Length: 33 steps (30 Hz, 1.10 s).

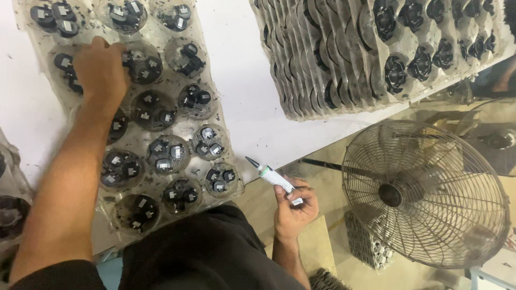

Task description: The person applies adhesive from a tube to small black plastic rotor-like components arranged in molded trays, handling one component at a time and placing it back into the tray. They occasionally wipe the tube with a cloth and reposition trays to reach more parts.

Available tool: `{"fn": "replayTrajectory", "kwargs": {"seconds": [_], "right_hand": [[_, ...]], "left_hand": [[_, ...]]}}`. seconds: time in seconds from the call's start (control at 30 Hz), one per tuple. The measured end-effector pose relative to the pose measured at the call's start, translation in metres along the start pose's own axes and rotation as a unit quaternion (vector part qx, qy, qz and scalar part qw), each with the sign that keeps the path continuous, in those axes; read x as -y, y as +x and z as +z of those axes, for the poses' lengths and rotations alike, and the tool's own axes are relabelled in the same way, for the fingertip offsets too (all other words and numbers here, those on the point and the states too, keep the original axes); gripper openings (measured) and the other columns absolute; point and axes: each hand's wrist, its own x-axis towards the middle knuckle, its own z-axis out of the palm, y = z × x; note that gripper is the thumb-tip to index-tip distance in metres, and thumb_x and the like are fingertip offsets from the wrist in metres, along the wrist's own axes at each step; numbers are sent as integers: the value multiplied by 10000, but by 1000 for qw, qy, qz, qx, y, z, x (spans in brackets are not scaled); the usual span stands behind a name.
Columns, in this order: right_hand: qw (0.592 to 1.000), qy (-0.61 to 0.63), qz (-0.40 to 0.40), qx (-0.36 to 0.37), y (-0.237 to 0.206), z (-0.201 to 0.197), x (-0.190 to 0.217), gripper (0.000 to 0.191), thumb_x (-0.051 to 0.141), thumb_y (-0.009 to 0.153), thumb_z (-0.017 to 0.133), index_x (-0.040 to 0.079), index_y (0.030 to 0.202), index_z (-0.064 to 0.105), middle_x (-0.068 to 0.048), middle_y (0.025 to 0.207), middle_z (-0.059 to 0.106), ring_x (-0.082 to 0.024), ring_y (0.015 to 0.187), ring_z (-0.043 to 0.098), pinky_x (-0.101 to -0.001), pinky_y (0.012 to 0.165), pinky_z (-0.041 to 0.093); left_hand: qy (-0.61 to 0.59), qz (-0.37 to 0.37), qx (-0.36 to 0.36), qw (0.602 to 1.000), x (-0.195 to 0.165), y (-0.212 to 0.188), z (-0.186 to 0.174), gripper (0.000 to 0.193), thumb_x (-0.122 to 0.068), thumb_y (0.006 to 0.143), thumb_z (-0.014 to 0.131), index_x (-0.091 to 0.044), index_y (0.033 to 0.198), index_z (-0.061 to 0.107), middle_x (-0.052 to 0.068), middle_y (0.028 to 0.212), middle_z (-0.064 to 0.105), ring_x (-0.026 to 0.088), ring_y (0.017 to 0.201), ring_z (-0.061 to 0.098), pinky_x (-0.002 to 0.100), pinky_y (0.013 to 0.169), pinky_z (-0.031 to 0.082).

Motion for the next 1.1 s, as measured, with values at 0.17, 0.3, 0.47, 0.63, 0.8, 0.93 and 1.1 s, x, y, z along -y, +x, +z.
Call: {"fn": "replayTrajectory", "kwargs": {"seconds": [0.17,0.3,0.47,0.63,0.8,0.93,1.1], "right_hand": [[1000,24,-1,13,23,-15,-9,338,-114,858,782,79,885,506,-145,1069,661,-255,1113,675,-384,973,547],[999,33,-11,34,38,-28,-14,336,-109,856,786,77,887,509,-154,1075,662,-243,1086,680,-365,953,553],[997,47,-22,61,56,-45,-19,332,-97,862,789,77,894,508,-169,1077,663,-244,1062,704,-351,923,565],[988,140,27,68,73,-58,-28,306,-118,876,745,60,918,499,-207,1104,669,-248,957,702,-371,819,598],[958,249,58,132,94,-64,-36,311,-158,907,713,41,979,484,-254,1160,664,-261,925,696,-381,813,610],[946,261,83,174,105,-59,-33,344,-170,880,722,47,970,470,-264,1210,648,-274,1016,685,-389,879,612],[959,199,16,202,109,-61,-22,400,-147,824,761,80,937,451,-241,1172,657,-283,1097,683,-393,870,636]], "left_hand": [[-169,-84,-5,982,-95,-38,-19,251,-331,837,869,-138,980,799,105,883,715,335,799,693,454,695,542],[-133,-110,35,984,-152,-49,-9,395,-453,727,882,-107,895,792,121,748,710,348,703,694,456,612,533],[-68,-111,85,988,-174,-47,-2,351,-444,833,849,-101,824,775,121,724,701,335,701,692,450,629,530],[-327,-181,-12,927,-196,-72,-47,259,-255,883,825,-46,1018,755,130,725,724,297,704,718,386,626,546],[-755,-314,-55,573,-236,-104,-99,224,-6,966,657,-68,1181,649,133,997,751,266,772,764,339,685,650],[-862,-250,-79,433,-263,-116,-132,274,67,919,669,-39,1165,611,193,1181,738,283,994,761,389,883,650],[-806,-214,-101,543,-300,-119,-166,394,152,850,744,-37,1161,595,156,1186,738,198,1067,725,338,923,630]]}}
